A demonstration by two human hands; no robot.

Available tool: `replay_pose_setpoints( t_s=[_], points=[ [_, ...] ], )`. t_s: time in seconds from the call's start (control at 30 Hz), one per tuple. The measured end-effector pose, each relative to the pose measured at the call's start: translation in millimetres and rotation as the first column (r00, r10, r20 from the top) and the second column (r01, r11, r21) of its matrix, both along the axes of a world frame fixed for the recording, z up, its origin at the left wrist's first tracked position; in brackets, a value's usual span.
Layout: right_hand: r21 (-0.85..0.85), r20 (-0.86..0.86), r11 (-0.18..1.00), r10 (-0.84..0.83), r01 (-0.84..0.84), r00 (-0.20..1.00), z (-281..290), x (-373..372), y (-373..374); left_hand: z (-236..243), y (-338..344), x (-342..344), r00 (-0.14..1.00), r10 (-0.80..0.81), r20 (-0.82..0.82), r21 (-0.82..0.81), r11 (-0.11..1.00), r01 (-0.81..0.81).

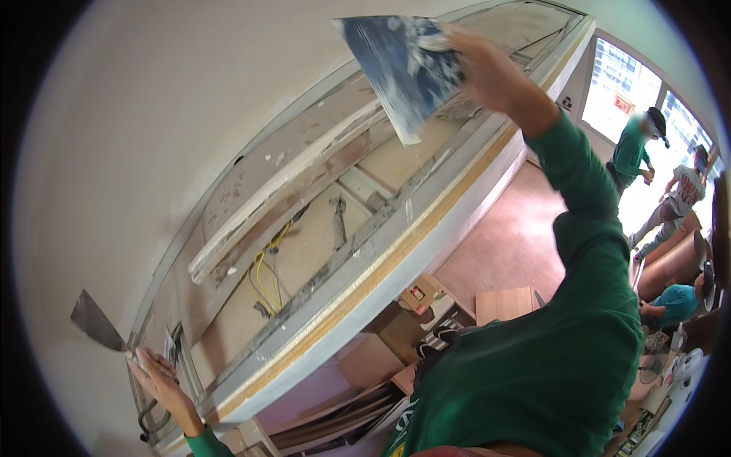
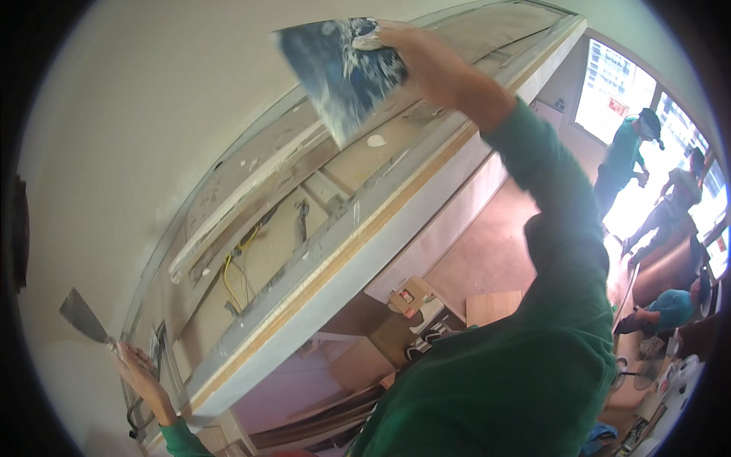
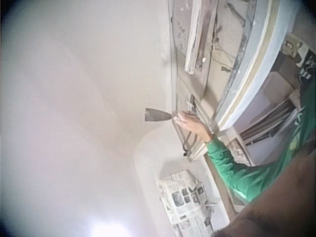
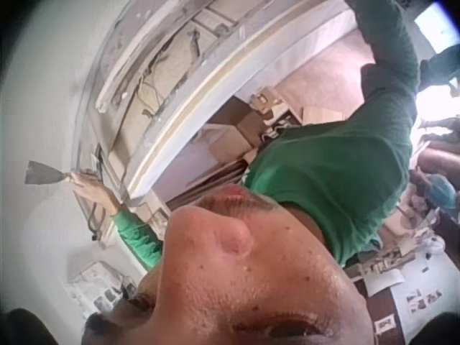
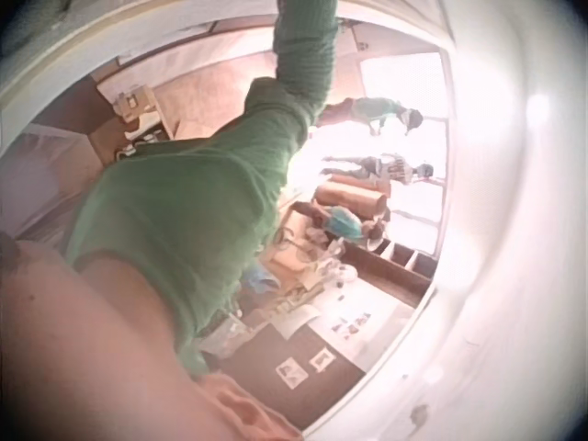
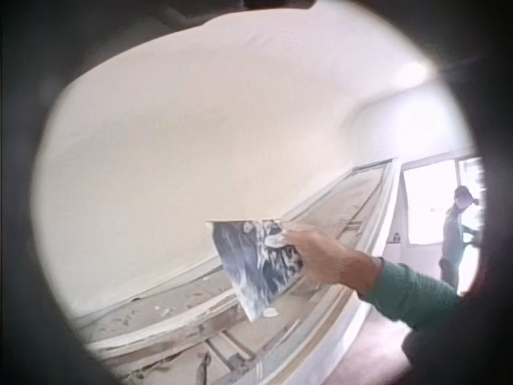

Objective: The person applies plaster to a wall using a trowel and a hawk. They repeatedly scoop plaster from the hawk and spread it onto the wall surface, smoothing it with the trowel.

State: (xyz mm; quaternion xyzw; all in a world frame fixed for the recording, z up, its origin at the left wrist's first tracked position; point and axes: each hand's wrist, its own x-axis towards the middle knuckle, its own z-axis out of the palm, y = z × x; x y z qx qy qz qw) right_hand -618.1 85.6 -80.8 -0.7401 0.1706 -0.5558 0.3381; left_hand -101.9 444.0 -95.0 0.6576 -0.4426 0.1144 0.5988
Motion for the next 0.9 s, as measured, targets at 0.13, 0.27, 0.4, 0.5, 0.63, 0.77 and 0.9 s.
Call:
replay_pose_setpoints(
  t_s=[0.13, 0.27, 0.4, 0.5, 0.63, 0.77, 0.9],
  points=[
    [0.805, 0.142, 0.537, 0.24, -0.253, 0.96, -4.1, -20.3, -109.5, -4.6, -56.3, 22.7, 0.998, -0.059, 0.019, 0.073, 0.996, 0.058],
    [0.78, -0.169, 0.62, 0.077, 0.086, 0.983, -52.2, -29.4, -189.6, -2.9, -83.8, 37.2, 0.997, -0.078, -0.027, 0.158, 0.984, 0.081],
    [0.608, -0.51, 0.742, 0.092, 0.282, 0.855, -86.7, -36.1, -238.5, -3.2, -95.4, 64.2, 0.994, -0.024, 0.11, 0.197, 0.98, 0.002],
    [0.005, -0.892, 0.975, -0.097, 0.224, 0.441, -92.3, -26.8, -227.7, -12.0, -94.0, 71.9, 0.987, 0.014, 0.162, 0.131, 0.991, -0.036],
    [0.048, -0.928, 0.963, -0.055, 0.265, 0.368, -87.3, -35.6, -219.6, -10.2, -89.3, 82.2, 0.994, 0.03, 0.107, 0.115, 0.993, -0.042],
    [0.853, -0.39, 0.399, 0.06, 0.336, 0.919, -69.5, 8.0, -190.9, -10.9, -84.4, 87.7, 0.991, 0.015, 0.132, 0.139, 0.99, -0.033],
    [0.868, -0.347, 0.453, 0.265, 0.201, 0.9, -76.0, 12.8, -202.4, -13.6, -85.6, 84.6, 0.997, -0.027, 0.067, 0.161, 0.987, 0.016]
  ],
)
